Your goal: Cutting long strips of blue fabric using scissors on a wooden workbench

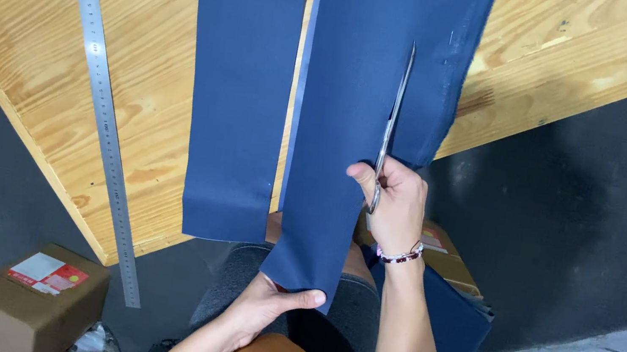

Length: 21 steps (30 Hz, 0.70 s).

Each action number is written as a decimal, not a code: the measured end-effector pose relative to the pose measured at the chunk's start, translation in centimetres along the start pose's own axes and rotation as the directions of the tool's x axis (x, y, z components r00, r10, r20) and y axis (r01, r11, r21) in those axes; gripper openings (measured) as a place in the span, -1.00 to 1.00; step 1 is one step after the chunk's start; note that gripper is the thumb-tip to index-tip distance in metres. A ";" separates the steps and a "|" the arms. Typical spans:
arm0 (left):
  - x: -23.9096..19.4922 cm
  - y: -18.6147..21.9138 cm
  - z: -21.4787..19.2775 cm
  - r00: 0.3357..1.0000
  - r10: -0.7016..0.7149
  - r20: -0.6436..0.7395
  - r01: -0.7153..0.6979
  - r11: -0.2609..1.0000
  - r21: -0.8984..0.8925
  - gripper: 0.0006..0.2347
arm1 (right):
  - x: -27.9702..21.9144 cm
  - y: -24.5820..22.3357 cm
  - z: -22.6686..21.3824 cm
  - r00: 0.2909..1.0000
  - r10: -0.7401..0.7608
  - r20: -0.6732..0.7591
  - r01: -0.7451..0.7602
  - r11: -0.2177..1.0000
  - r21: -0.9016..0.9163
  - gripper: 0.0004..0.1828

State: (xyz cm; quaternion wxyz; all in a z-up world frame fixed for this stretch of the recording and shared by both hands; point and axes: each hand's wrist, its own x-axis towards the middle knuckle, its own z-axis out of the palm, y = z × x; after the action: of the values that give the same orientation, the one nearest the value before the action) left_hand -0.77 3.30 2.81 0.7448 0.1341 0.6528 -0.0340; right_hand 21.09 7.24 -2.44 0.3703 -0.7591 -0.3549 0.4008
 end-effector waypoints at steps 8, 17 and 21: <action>0.6 -0.5 -0.5 1.000 0.027 0.014 -0.028 0.999 0.016 -0.34 | 0.5 0.6 0.4 1.000 0.006 0.003 -0.006 1.000 0.000 -0.44; 2.2 -2.5 -1.4 0.996 0.069 0.056 -0.071 0.997 0.043 -0.36 | 2.3 0.4 -0.2 1.000 -0.009 0.003 0.010 0.999 -0.036 -0.40; 0.8 -0.7 -0.7 0.997 0.052 0.062 -0.052 0.999 0.004 -0.44 | 2.2 -0.2 0.0 1.000 -0.005 -0.025 0.004 0.999 -0.033 -0.37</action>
State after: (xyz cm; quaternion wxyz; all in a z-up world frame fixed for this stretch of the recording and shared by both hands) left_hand -1.46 2.94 1.82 0.7649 0.1520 0.6256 -0.0205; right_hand 21.95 9.20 -3.06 0.3631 -0.7692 -0.3585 0.3847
